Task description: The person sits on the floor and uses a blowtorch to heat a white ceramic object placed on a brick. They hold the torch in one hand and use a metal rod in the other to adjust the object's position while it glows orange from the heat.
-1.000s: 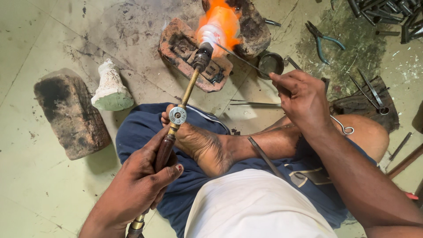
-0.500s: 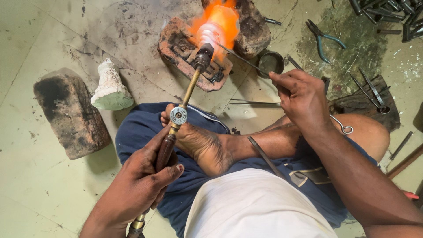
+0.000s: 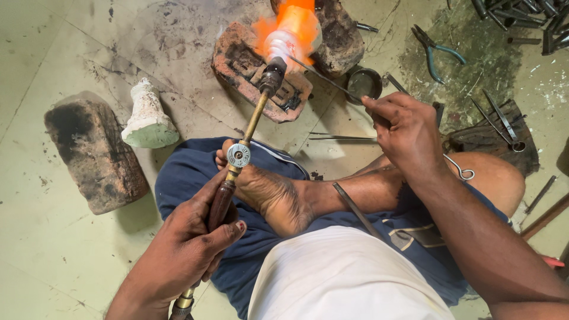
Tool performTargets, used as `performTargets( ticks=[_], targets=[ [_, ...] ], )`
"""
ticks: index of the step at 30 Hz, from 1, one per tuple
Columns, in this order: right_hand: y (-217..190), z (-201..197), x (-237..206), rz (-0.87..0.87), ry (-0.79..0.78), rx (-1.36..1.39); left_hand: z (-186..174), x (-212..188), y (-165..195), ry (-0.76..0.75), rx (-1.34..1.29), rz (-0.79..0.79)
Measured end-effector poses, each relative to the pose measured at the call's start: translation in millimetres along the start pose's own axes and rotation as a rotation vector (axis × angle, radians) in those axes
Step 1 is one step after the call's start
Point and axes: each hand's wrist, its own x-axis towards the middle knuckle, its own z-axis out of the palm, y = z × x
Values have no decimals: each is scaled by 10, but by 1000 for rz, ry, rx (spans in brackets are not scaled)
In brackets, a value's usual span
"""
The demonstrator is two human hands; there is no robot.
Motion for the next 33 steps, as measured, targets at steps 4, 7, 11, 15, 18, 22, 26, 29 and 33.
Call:
performTargets(
  ticks=[4, 7, 11, 15, 18, 22, 26, 29, 33],
  targets=[
    [-7, -6, -1, 2, 1, -3, 0, -4, -3, -13, -16, 10],
    [-12, -10, -2, 16, -3, 10, 3, -3, -3, -4, -14, -13],
    [-9, -1, 2, 8, 1, -4, 7, -4, 3, -10, -24, 15],
    [-4, 5, 0, 11, -4, 0, 11, -12, 13, 13, -13, -38],
    [-9, 7, -8, 17, -5, -3, 2, -16, 4, 8, -13, -24],
    [-20, 4, -12, 17, 0, -6, -30, -41, -47, -6, -46, 34],
    [-24, 0, -14, 15, -4, -5, -118, -120, -103, -30, -66, 197],
    [-20, -4, -17, 20, 1, 9, -188, -174, -112, 17, -24, 274],
    [-19, -8, -18, 29, -6, 5, -279, -244, -74, 100, 0, 214]
  ],
)
